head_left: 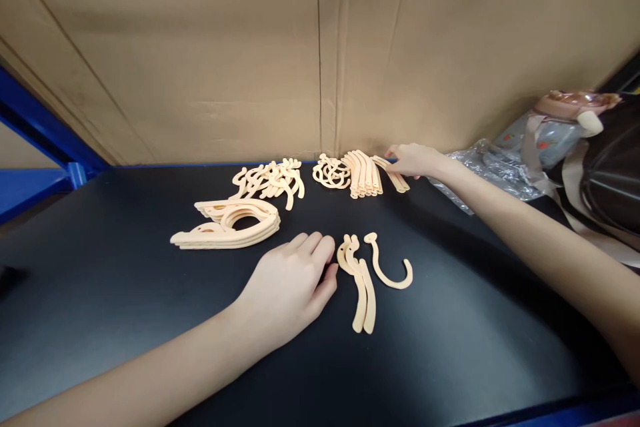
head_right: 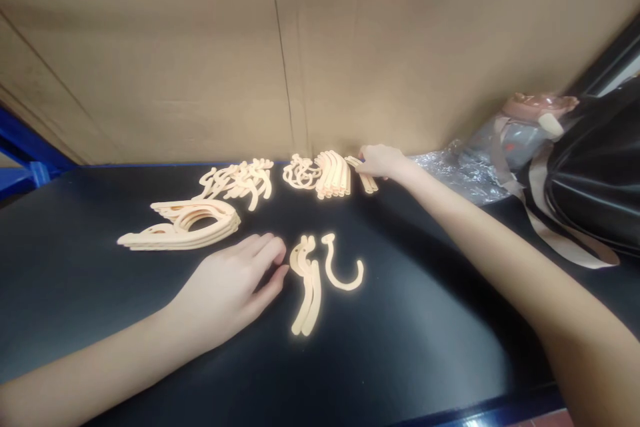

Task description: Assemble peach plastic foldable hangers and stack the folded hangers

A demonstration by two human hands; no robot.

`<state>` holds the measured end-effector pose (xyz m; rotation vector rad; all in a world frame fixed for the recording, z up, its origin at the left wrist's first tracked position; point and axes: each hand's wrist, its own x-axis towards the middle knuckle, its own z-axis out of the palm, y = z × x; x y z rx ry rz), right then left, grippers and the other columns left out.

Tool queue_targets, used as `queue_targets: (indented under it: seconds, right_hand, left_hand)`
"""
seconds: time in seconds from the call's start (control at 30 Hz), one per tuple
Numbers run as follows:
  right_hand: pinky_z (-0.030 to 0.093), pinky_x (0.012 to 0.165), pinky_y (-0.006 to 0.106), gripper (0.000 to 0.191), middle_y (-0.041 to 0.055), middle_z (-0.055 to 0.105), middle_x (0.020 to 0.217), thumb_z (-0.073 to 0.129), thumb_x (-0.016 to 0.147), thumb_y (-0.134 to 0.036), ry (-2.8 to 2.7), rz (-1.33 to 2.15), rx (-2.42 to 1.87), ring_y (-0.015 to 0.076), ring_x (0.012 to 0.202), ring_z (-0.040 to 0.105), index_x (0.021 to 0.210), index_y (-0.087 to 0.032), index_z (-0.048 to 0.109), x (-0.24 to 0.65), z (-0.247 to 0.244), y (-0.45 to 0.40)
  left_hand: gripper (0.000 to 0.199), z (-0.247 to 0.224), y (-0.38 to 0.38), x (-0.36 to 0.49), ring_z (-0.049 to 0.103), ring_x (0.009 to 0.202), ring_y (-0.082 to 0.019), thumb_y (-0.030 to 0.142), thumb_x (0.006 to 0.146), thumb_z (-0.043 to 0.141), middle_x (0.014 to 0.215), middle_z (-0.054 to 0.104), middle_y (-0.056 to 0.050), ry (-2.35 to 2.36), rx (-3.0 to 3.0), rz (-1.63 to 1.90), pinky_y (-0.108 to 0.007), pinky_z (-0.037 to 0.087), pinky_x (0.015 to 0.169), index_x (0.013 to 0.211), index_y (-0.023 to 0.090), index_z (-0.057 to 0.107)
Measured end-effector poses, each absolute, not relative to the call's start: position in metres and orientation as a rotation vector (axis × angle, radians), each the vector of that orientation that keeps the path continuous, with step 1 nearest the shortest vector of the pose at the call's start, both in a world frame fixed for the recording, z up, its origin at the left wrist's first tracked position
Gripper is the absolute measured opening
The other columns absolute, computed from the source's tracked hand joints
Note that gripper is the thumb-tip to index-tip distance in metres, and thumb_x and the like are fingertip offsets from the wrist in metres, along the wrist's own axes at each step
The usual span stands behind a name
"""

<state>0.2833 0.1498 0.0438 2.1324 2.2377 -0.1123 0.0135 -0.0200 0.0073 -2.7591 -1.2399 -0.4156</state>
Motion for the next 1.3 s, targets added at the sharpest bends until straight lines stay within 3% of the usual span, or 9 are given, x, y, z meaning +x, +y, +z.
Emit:
queue_targets:
  seconds: [0.1, 0.3, 0.4, 0.5, 0.67, 0.87, 1.0, 1.3]
  right_hand:
    - [0.043, 0.062, 0.031, 0.045, 0.0119, 0.071, 0.098, 0.060, 0.078, -0.031, 2.215, -0.063, 2.153, 0.0242, 0.074, 0.067, 0.120, -0.016, 0.058, 0.286, 0.043, 0.150]
    - [0.043, 0.053, 0.030, 0.064, 0.0099, 0.070, 0.086, 0.063, 0.076, -0.036, 2.203, -0.164, 2.243, 0.0202, 0.057, 0.062, 0.130, -0.010, 0.042, 0.293, 0.038, 0.151]
    - [0.043, 0.056, 0.033, 0.067, 0.0129, 0.068, 0.086, 0.066, 0.073, -0.038, 2.197, -0.095, 2.311, 0.0257, 0.067, 0.063, 0.127, -0.007, 0.042, 0.298, 0.045, 0.151]
    - [0.043, 0.061, 0.034, 0.065, 0.0135, 0.066, 0.095, 0.068, 0.073, -0.042, 2.272, -0.029, 2.323, 0.0283, 0.080, 0.062, 0.126, -0.012, 0.043, 0.298, 0.063, 0.148]
    - [0.045, 0.063, 0.030, 0.055, 0.0033, 0.065, 0.088, 0.070, 0.072, -0.030, 2.873, -0.284, 1.810, 0.0197, 0.073, 0.061, 0.119, -0.021, 0.043, 0.274, 0.083, 0.121]
    - [0.038, 0.051, 0.025, 0.051, -0.0014, 0.062, 0.081, 0.064, 0.074, -0.023, 2.941, -0.533, 1.243, 0.0151, 0.062, 0.056, 0.119, -0.023, 0.040, 0.231, 0.071, 0.081]
    - [0.033, 0.047, 0.024, 0.051, -0.0030, 0.060, 0.074, 0.062, 0.071, -0.020, 2.910, -0.455, 1.152, 0.0137, 0.057, 0.052, 0.118, -0.023, 0.043, 0.220, 0.065, 0.068]
    - [0.033, 0.048, 0.024, 0.056, 0.0005, 0.063, 0.074, 0.058, 0.072, -0.019, 2.761, -0.300, 1.247, 0.0153, 0.057, 0.054, 0.127, -0.018, 0.045, 0.216, 0.057, 0.065]
  left_hand:
    - [0.009, 0.007, -0.021, 0.014, 0.051, 0.061, -0.015, 0.015, 0.091, 0.045, 0.077, 0.055, 0.000, -1.235, -2.770, -0.445, -0.028, 0.037, 0.053, 0.087, 0.017, 0.053]
    - [0.008, 0.006, -0.021, 0.014, 0.054, 0.064, -0.016, 0.016, 0.091, 0.046, 0.078, 0.056, 0.000, -1.235, -2.774, -0.438, -0.028, 0.038, 0.054, 0.089, 0.017, 0.054]
    - [0.008, 0.006, -0.021, 0.013, 0.053, 0.063, -0.016, 0.015, 0.090, 0.046, 0.077, 0.056, 0.000, -1.226, -2.771, -0.446, -0.028, 0.038, 0.054, 0.088, 0.017, 0.054]
    - [0.008, 0.007, -0.021, 0.013, 0.053, 0.062, -0.016, 0.015, 0.090, 0.046, 0.076, 0.056, 0.000, -1.219, -2.772, -0.450, -0.028, 0.038, 0.053, 0.087, 0.017, 0.054]
    - [0.008, 0.007, -0.019, 0.014, 0.054, 0.064, -0.016, 0.015, 0.090, 0.046, 0.078, 0.057, 0.000, -1.215, -2.772, -0.448, -0.028, 0.039, 0.055, 0.088, 0.017, 0.054]
    - [0.009, 0.005, -0.019, 0.014, 0.055, 0.065, -0.017, 0.016, 0.090, 0.046, 0.078, 0.058, -0.001, -1.209, -2.772, -0.455, -0.029, 0.040, 0.055, 0.089, 0.017, 0.054]
    - [0.007, 0.005, -0.019, 0.013, 0.055, 0.064, -0.017, 0.015, 0.089, 0.047, 0.079, 0.058, -0.001, -1.203, -2.777, -0.466, -0.028, 0.039, 0.054, 0.089, 0.017, 0.054]
    - [0.009, 0.005, -0.020, 0.013, 0.055, 0.065, -0.016, 0.016, 0.091, 0.044, 0.079, 0.058, 0.000, -1.218, -2.778, -0.433, -0.028, 0.039, 0.055, 0.089, 0.018, 0.052]
